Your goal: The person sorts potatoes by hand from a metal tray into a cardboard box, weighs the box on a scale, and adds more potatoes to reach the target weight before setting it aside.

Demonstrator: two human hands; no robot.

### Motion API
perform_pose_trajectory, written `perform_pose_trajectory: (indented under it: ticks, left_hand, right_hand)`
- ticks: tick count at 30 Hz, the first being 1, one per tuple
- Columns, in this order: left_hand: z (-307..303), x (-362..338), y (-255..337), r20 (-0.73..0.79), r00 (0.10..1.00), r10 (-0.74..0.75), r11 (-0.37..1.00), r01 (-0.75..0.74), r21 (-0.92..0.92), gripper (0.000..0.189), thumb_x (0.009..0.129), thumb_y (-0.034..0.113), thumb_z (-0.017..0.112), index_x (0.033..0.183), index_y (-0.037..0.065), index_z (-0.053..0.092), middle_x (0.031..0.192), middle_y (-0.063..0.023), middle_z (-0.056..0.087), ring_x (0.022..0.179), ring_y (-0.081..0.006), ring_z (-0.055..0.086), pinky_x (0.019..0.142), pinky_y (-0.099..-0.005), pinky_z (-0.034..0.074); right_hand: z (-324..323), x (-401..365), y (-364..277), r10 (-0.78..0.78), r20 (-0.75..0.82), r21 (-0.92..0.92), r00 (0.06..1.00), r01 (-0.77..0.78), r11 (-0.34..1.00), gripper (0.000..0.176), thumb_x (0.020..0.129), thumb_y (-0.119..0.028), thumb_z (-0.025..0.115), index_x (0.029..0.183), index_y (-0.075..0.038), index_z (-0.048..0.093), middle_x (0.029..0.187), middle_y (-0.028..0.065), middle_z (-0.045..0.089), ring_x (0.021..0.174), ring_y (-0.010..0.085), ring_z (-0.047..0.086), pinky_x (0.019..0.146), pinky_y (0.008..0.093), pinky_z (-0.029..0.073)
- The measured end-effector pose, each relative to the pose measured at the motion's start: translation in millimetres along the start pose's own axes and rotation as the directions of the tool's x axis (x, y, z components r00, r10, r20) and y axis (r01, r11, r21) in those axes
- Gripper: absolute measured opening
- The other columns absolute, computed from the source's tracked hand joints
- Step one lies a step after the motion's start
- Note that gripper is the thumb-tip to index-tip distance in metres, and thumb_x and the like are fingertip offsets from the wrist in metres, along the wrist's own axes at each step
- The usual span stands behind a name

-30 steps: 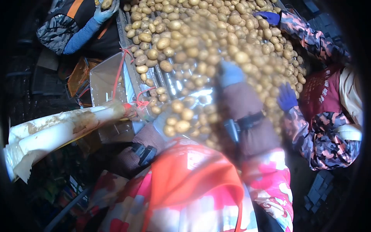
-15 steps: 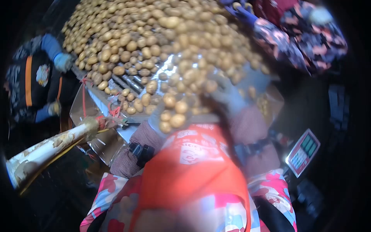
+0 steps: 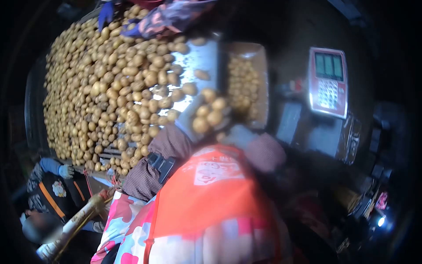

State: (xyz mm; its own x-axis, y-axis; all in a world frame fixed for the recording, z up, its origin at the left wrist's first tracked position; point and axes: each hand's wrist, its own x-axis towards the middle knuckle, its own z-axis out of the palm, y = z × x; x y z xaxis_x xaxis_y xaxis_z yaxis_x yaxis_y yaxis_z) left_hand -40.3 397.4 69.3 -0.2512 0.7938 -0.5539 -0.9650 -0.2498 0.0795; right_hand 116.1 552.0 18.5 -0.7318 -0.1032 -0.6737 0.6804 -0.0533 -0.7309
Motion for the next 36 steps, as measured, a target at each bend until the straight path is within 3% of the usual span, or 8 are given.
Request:
perform_pose_trajectory:
  ticks: [4, 10, 17, 21, 22, 26, 30, 36]
  left_hand:
    - [34, 52, -19, -0.453, 0.892, -0.007, 0.967, 0.122, 0.224, 0.029, 0.096, 0.034, 0.064, 0.112, 0.011, 0.059, 0.097, -0.0092, 0.065, 0.070, -0.0233, 0.059, 0.059, -0.0393, 0.054]
    - [-36, 58, -45, 0.110, 0.988, 0.111, 0.363, -0.144, 0.921, 0.044, 0.090, 0.027, 0.072, 0.129, 0.013, 0.059, 0.111, -0.0065, 0.068, 0.100, -0.0249, 0.067, 0.078, -0.0384, 0.057]
    - [-13, -8, -36, -0.313, 0.948, -0.052, 0.895, 0.184, 0.406, 0.048, 0.095, 0.031, 0.069, 0.135, 0.008, 0.055, 0.119, -0.0050, 0.065, 0.089, -0.0107, 0.060, 0.068, -0.0234, 0.052]
    - [-80, -58, 20, -0.338, 0.828, 0.448, 0.753, -0.145, 0.641, 0.034, 0.094, 0.024, 0.063, 0.125, 0.008, 0.061, 0.104, -0.0029, 0.066, 0.067, -0.0079, 0.054, 0.052, -0.0228, 0.045]
    - [-89, -70, 33, -0.248, 0.606, 0.756, 0.362, -0.070, 0.930, 0.031, 0.095, 0.025, 0.062, 0.122, 0.010, 0.064, 0.105, -0.0046, 0.067, 0.071, -0.0109, 0.058, 0.053, -0.0239, 0.047]
    - [-196, -132, 89, -0.260, 0.026, 0.965, 0.259, -0.226, 0.939, 0.045, 0.100, 0.008, 0.056, 0.144, 0.010, 0.049, 0.122, -0.0132, 0.062, 0.094, -0.0209, 0.064, 0.077, -0.0297, 0.055]
    - [-173, -107, 61, -0.251, -0.041, 0.967, 0.244, -0.134, 0.961, 0.066, 0.096, 0.012, 0.061, 0.155, 0.007, 0.033, 0.146, -0.0204, 0.047, 0.129, -0.0281, 0.050, 0.100, -0.0383, 0.049]
    - [-196, -98, 27, 0.193, -0.080, 0.978, -0.086, 0.687, 0.722, 0.066, 0.094, 0.025, 0.064, 0.152, 0.003, 0.039, 0.157, -0.0283, 0.030, 0.145, -0.0394, 0.033, 0.117, -0.0449, 0.032]
  right_hand:
    - [-27, -13, 47, 0.014, -0.170, 0.195, 0.985, 0.020, 0.981, 0.052, 0.083, 0.001, 0.074, 0.132, 0.003, 0.058, 0.110, 0.0094, 0.066, 0.103, 0.0176, 0.063, 0.090, 0.0304, 0.053]
    - [-28, -30, 21, -0.204, -0.351, 0.194, 0.914, 0.284, 0.939, 0.053, 0.088, -0.002, 0.069, 0.139, -0.001, 0.055, 0.119, 0.0097, 0.066, 0.109, 0.0194, 0.062, 0.094, 0.0344, 0.052]
    - [-29, -19, -21, -0.708, -0.075, -0.312, 0.703, 0.657, 0.686, 0.052, 0.089, -0.011, 0.069, 0.140, -0.006, 0.057, 0.125, 0.0143, 0.064, 0.120, 0.0297, 0.060, 0.106, 0.0376, 0.045]
    - [-70, 13, 74, -0.375, -0.657, -0.229, 0.654, 0.301, 0.926, 0.056, 0.086, -0.017, 0.073, 0.138, -0.006, 0.057, 0.130, 0.0175, 0.062, 0.123, 0.0340, 0.058, 0.108, 0.0389, 0.044]
    - [-90, 24, 99, -0.396, -0.765, -0.376, 0.508, 0.146, 0.915, 0.058, 0.085, -0.020, 0.074, 0.138, -0.006, 0.057, 0.132, 0.0185, 0.061, 0.124, 0.0340, 0.058, 0.108, 0.0396, 0.044]
    - [-123, 34, 124, -0.043, -0.878, -0.277, 0.476, -0.434, 0.857, 0.062, 0.085, -0.038, 0.073, 0.135, -0.006, 0.059, 0.133, 0.0223, 0.060, 0.125, 0.0374, 0.058, 0.107, 0.0448, 0.046]
    - [-169, 109, 230, 0.339, -0.705, -0.135, 0.622, -0.588, 0.798, 0.060, 0.090, -0.049, 0.065, 0.132, -0.007, 0.060, 0.127, 0.0276, 0.062, 0.120, 0.0416, 0.060, 0.104, 0.0491, 0.047]
    - [-206, 95, 242, 0.012, -0.711, -0.557, 0.703, -0.573, 0.601, 0.053, 0.092, -0.051, 0.062, 0.116, -0.005, 0.068, 0.114, 0.0259, 0.068, 0.108, 0.0428, 0.066, 0.092, 0.0502, 0.053]
